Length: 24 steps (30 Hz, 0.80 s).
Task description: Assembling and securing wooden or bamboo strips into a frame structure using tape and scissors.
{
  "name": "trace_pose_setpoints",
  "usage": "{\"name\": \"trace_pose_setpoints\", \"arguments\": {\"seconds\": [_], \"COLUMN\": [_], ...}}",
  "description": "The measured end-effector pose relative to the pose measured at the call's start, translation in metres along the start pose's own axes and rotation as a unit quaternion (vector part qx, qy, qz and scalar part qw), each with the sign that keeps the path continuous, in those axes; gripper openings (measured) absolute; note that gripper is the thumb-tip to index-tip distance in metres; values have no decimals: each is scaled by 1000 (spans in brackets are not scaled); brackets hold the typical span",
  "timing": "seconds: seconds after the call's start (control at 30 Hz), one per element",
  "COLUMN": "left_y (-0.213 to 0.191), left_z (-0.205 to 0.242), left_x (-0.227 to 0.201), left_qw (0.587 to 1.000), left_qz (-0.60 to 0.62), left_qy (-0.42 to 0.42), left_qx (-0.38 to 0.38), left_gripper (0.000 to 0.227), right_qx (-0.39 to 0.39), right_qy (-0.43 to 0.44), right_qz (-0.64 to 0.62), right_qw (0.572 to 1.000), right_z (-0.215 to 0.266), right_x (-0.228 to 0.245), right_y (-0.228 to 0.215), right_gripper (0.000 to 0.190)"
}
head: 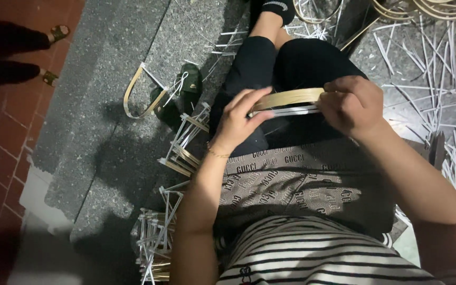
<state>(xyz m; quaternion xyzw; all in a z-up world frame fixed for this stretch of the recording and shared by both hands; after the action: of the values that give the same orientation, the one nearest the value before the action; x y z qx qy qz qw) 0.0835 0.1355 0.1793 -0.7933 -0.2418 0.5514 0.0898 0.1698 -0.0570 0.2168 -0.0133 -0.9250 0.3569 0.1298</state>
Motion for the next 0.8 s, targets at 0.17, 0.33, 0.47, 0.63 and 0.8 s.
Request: {"name": "trace_pose_setpoints", "arguments": {"seconds": [0.17, 0.33, 0.47, 0.63, 0.8], "left_y": [10, 15, 13, 10, 12], "left_z": [-15, -15, -15, -25, -25], "left_x": [-34, -40, -37, -33, -43], "left_qw": [990, 980, 986, 999, 996], "left_qz": [-118, -169, -139, -39, -78], "left_qy": [77, 104, 83, -4, -27], "left_qx": [-30, -29, -32, -1, 24], "left_gripper": [54, 57, 54, 46, 36], "right_qx": [1, 1, 0, -15, -13], "right_qy": [10, 22, 32, 41, 80], "right_qz": [-11, -24, -8, 13, -34], "right_qw": [1000, 999, 999, 999, 996], "right_z": [0, 1, 2, -2, 12], "right_x": [-1, -1, -1, 2, -9], "right_y": [-1, -1, 1, -1, 14], "right_gripper": [35, 35, 33, 36, 34]}}
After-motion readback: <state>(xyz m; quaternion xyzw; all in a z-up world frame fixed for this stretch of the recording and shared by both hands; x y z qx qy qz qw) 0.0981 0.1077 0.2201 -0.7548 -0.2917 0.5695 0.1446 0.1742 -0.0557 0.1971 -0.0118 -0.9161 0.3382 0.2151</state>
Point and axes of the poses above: each hand's wrist, its own z-axis away from the middle knuckle, its own y-axis out of the palm, x = y × z, the point moved 10 cm from there along -z, towards the middle knuckle, and after that the axes turned 1 degree about z, right-handed, at the moved point
